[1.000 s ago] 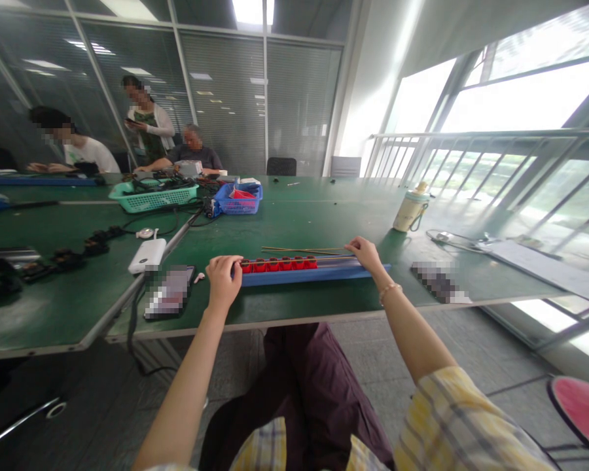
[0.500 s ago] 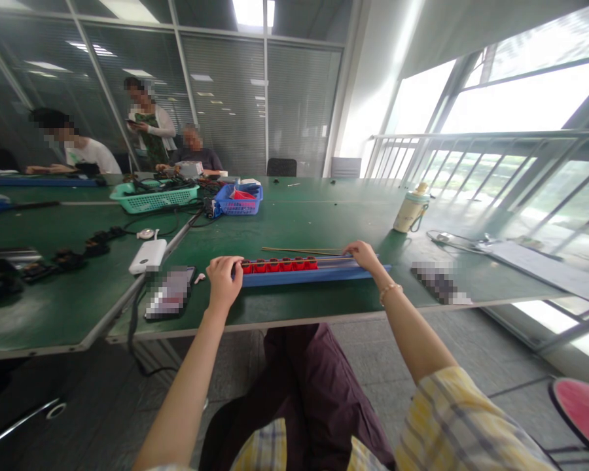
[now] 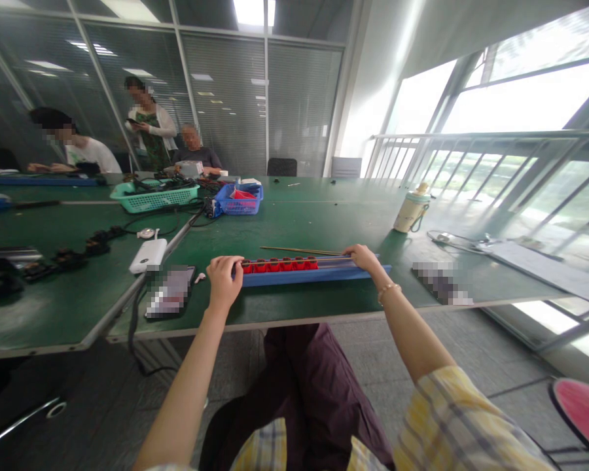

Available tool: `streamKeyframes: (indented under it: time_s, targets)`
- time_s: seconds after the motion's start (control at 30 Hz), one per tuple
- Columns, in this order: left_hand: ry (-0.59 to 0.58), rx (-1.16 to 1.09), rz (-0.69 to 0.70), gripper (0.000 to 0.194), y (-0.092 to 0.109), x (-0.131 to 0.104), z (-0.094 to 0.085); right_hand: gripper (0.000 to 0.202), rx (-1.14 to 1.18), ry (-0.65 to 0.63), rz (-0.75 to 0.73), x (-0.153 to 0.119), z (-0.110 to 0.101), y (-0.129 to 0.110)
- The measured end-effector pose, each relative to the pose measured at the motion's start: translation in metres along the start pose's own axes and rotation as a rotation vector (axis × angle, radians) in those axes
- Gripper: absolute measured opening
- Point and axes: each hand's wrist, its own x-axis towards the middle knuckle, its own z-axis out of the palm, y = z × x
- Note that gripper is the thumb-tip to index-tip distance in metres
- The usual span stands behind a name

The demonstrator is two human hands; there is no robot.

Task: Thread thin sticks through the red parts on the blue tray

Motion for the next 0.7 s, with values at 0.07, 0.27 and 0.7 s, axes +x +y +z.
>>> streamKeyframes:
  time_s: [0.07,0.27,0.7]
  targets:
    - [-0.001,-0.002,0.003,0.025,0.000,0.000,0.000,0.038,-0.011,0.004,0.000,0.001,0.001,0.001]
    - [-0.004,0.000,-0.003,0.025,-0.001,0.000,0.000,0.041,-0.062,-0.031,0.048,0.006,0.007,0.009]
    - [-0.001,-0.003,0.014,0.025,-0.002,-0.001,0.000,0.040,-0.092,-0.053,0.020,0.009,0.009,0.011]
